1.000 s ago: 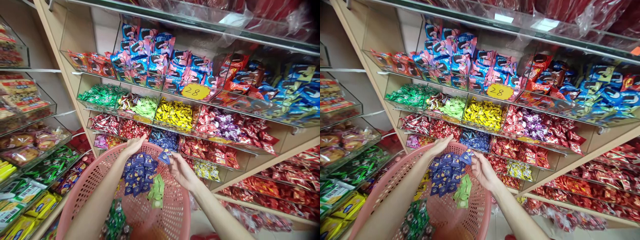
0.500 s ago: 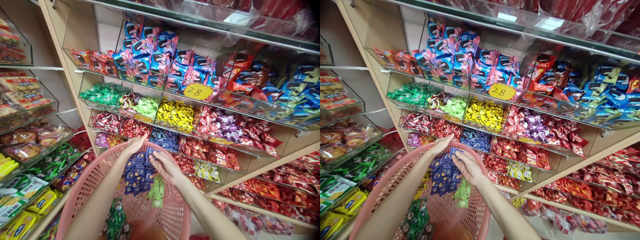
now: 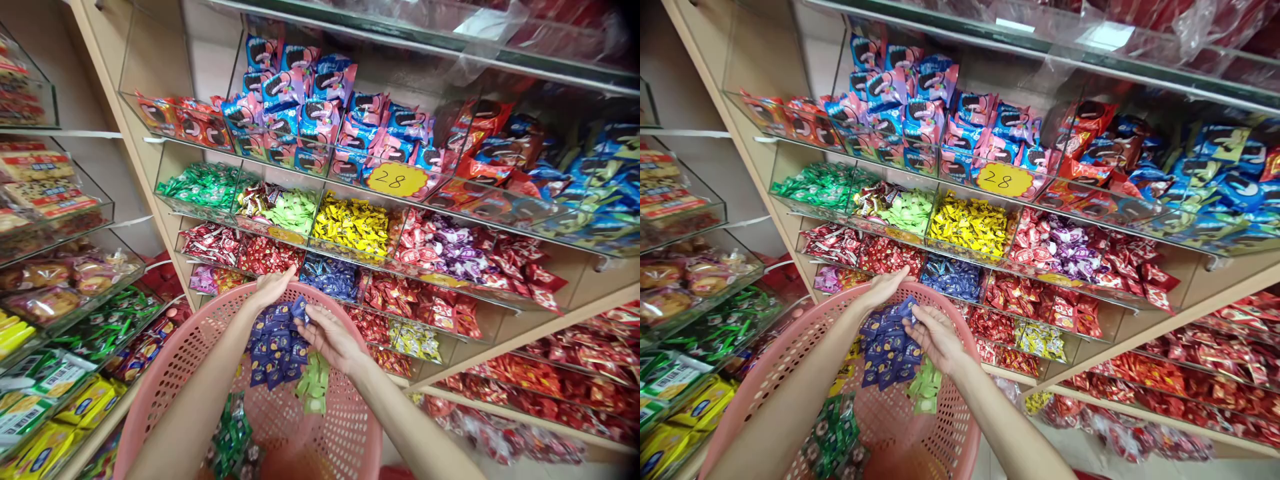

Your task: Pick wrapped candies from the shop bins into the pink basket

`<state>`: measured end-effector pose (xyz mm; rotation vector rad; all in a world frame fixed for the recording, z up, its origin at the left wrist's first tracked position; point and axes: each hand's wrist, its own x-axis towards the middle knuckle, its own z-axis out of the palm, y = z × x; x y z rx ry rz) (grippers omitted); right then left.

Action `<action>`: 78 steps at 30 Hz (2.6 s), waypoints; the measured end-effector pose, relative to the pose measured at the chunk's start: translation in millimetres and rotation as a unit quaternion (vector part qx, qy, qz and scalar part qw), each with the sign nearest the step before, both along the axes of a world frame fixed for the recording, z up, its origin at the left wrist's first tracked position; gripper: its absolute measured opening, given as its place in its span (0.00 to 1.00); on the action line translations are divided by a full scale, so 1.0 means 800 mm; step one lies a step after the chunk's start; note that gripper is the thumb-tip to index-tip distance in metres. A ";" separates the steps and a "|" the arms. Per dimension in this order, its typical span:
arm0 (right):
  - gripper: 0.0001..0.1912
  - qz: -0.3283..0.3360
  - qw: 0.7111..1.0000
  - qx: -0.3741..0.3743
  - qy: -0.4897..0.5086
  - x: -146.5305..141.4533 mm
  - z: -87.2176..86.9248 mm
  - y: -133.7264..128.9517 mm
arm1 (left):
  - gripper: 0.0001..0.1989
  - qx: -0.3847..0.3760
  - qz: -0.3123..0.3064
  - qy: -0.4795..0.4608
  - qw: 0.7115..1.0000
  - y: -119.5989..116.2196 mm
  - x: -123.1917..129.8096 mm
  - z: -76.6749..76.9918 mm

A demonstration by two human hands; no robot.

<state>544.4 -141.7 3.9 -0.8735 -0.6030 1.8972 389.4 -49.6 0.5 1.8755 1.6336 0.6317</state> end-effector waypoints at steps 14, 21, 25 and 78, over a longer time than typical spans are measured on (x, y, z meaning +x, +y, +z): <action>0.16 0.009 0.999 0.021 -0.046 0.002 -0.009 0.000 | 0.34 -0.003 -0.018 0.003 1.000 0.011 0.005 -0.001; 0.17 -0.038 0.995 0.033 -0.086 0.013 -0.006 0.016 | 0.35 -0.009 -0.020 0.010 1.000 0.011 0.008 0.001; 0.19 -0.060 0.989 0.068 -0.115 0.019 -0.009 0.022 | 0.36 -0.008 -0.020 0.014 1.000 0.011 0.008 0.001; 0.13 -0.040 0.627 0.468 -0.622 0.026 -0.010 0.046 | 0.30 -0.017 -0.010 -0.012 1.000 0.020 0.005 0.000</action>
